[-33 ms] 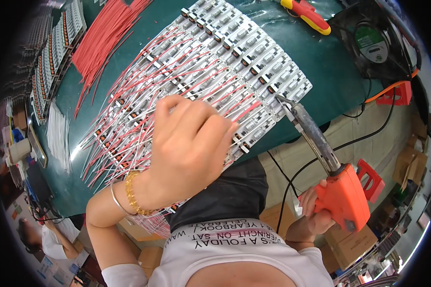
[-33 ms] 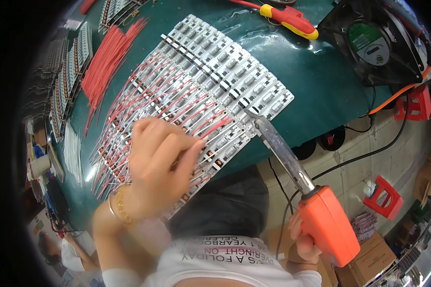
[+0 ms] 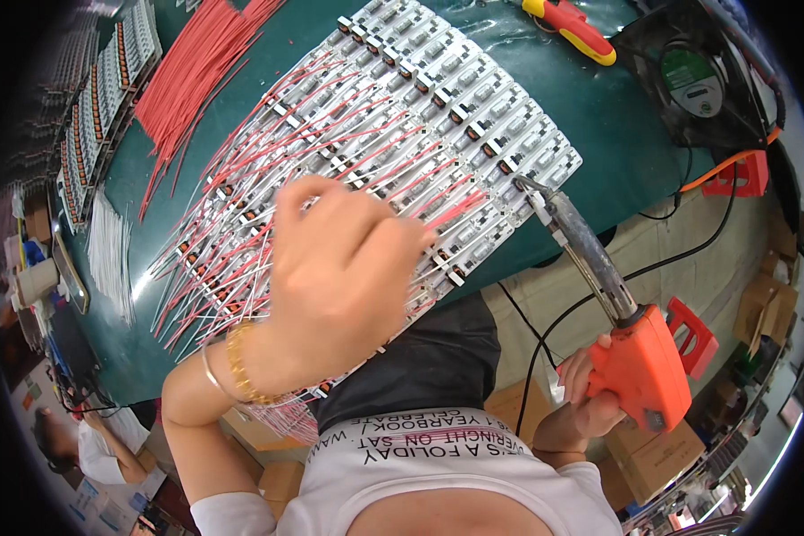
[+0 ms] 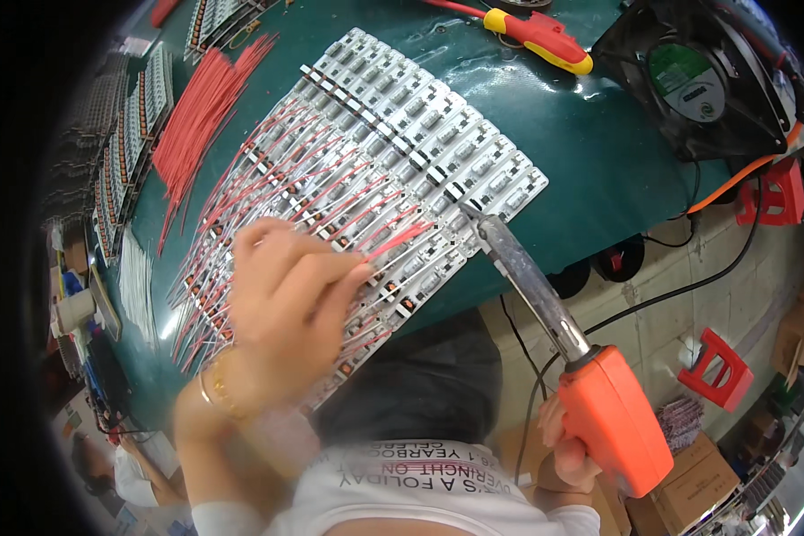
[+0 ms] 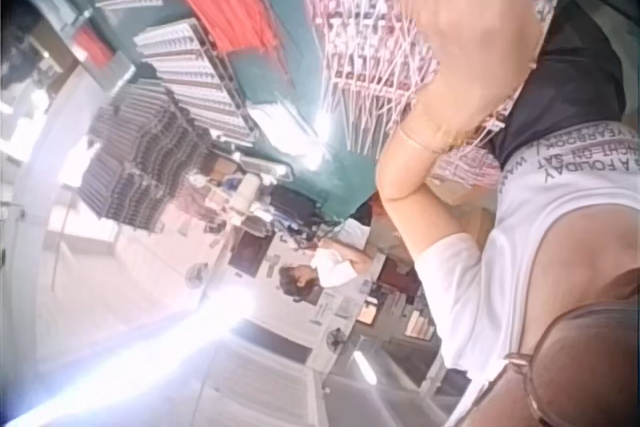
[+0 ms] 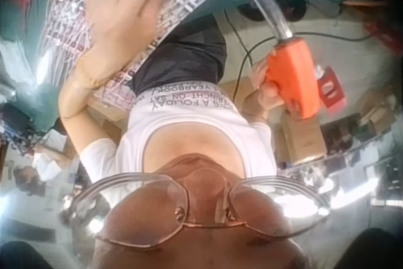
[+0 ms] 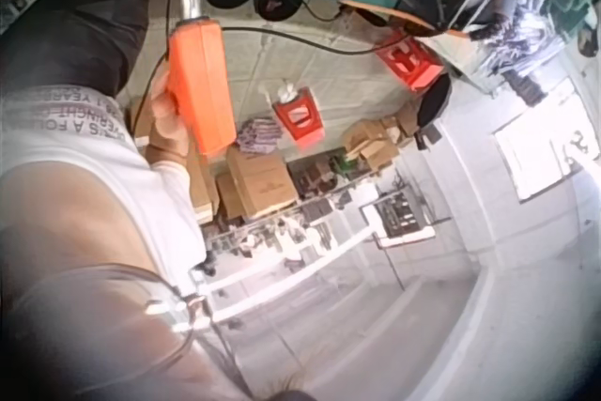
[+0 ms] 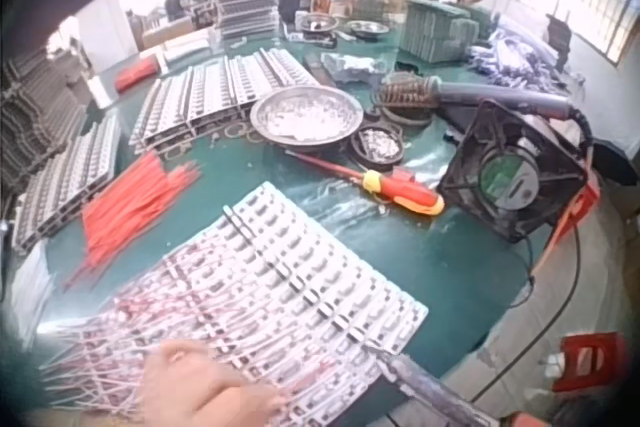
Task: The person uses a soldering iron to attach red and white wires to a grid of electronic components on a workbench. They repeatedly pick up individual wires, position them on the component grid, and apply the soldering iron to secure them.
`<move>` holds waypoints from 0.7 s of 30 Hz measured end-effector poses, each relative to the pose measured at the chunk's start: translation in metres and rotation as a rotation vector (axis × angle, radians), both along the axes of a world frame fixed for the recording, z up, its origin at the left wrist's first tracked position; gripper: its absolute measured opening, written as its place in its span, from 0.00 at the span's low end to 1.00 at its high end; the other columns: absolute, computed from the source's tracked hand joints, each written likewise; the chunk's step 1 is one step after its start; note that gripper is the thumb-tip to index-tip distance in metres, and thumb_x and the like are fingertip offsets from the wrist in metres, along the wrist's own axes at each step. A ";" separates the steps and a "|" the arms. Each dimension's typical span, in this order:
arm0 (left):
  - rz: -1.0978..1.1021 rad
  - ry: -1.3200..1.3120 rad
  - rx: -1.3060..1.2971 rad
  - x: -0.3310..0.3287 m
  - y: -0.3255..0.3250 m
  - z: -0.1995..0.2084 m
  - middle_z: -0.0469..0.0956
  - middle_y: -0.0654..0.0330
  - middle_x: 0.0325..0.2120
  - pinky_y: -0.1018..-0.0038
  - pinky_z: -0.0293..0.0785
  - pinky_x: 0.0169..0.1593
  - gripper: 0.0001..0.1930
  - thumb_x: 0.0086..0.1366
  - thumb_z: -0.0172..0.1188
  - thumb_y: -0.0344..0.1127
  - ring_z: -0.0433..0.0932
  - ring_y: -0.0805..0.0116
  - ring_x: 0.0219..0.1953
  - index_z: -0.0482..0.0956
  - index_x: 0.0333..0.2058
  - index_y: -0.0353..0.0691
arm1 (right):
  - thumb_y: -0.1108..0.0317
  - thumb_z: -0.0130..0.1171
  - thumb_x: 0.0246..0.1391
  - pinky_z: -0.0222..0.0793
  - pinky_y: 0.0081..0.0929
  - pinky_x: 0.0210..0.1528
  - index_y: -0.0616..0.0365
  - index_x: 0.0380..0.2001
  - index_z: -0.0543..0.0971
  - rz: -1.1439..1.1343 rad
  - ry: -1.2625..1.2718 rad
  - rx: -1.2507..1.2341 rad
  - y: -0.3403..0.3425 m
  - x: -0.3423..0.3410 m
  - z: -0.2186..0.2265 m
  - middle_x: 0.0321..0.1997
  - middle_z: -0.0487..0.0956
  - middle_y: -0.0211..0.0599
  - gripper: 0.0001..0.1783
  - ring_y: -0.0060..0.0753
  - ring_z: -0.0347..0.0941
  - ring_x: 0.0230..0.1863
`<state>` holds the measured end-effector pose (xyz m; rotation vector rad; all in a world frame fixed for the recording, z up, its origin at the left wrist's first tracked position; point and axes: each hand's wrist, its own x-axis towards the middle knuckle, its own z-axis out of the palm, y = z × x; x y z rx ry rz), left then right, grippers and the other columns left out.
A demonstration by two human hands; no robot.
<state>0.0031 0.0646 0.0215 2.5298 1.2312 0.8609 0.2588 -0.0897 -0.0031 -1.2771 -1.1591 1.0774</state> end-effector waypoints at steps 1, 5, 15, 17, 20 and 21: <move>-0.012 0.016 0.023 -0.005 0.001 0.007 0.69 0.64 0.21 0.65 0.65 0.39 0.07 0.49 0.65 0.24 0.69 0.64 0.25 0.77 0.26 0.40 | 0.35 0.54 0.54 0.58 0.20 0.17 0.70 0.57 0.65 -0.025 -0.005 -0.001 -0.003 0.002 0.000 0.11 0.65 0.21 0.46 0.19 0.58 0.10; 0.091 0.073 -0.181 -0.050 0.002 0.043 0.74 0.63 0.22 0.71 0.66 0.36 0.06 0.49 0.66 0.23 0.70 0.66 0.25 0.80 0.26 0.37 | 0.35 0.55 0.54 0.58 0.20 0.17 0.70 0.57 0.64 -0.095 -0.004 -0.019 -0.014 0.008 -0.007 0.10 0.64 0.22 0.46 0.19 0.58 0.10; 0.020 -0.193 -0.302 0.011 -0.001 0.005 0.72 0.65 0.19 0.71 0.60 0.39 0.06 0.52 0.66 0.23 0.67 0.67 0.22 0.76 0.23 0.38 | 0.35 0.54 0.54 0.58 0.20 0.18 0.70 0.57 0.64 -0.106 0.024 -0.008 -0.011 0.001 0.005 0.11 0.65 0.23 0.47 0.19 0.59 0.11; 0.034 -0.170 -0.246 0.016 -0.004 -0.003 0.70 0.65 0.19 0.71 0.59 0.39 0.07 0.52 0.65 0.23 0.67 0.68 0.22 0.75 0.23 0.38 | 0.34 0.54 0.54 0.59 0.20 0.18 0.70 0.58 0.64 -0.067 0.028 -0.001 -0.015 0.006 0.002 0.11 0.65 0.23 0.47 0.19 0.59 0.11; 0.029 -0.152 -0.206 0.019 -0.006 -0.007 0.70 0.65 0.18 0.70 0.59 0.39 0.08 0.52 0.66 0.23 0.66 0.68 0.21 0.74 0.23 0.40 | 0.34 0.53 0.54 0.59 0.20 0.18 0.70 0.57 0.64 -0.041 0.024 -0.001 -0.019 0.009 -0.005 0.11 0.66 0.22 0.47 0.19 0.60 0.11; 0.026 -0.144 -0.201 0.019 -0.006 -0.007 0.70 0.65 0.18 0.70 0.58 0.39 0.08 0.52 0.66 0.23 0.66 0.68 0.21 0.74 0.23 0.40 | 0.34 0.53 0.54 0.60 0.20 0.18 0.70 0.57 0.65 -0.070 0.000 -0.016 -0.022 0.006 -0.005 0.11 0.66 0.22 0.47 0.19 0.60 0.11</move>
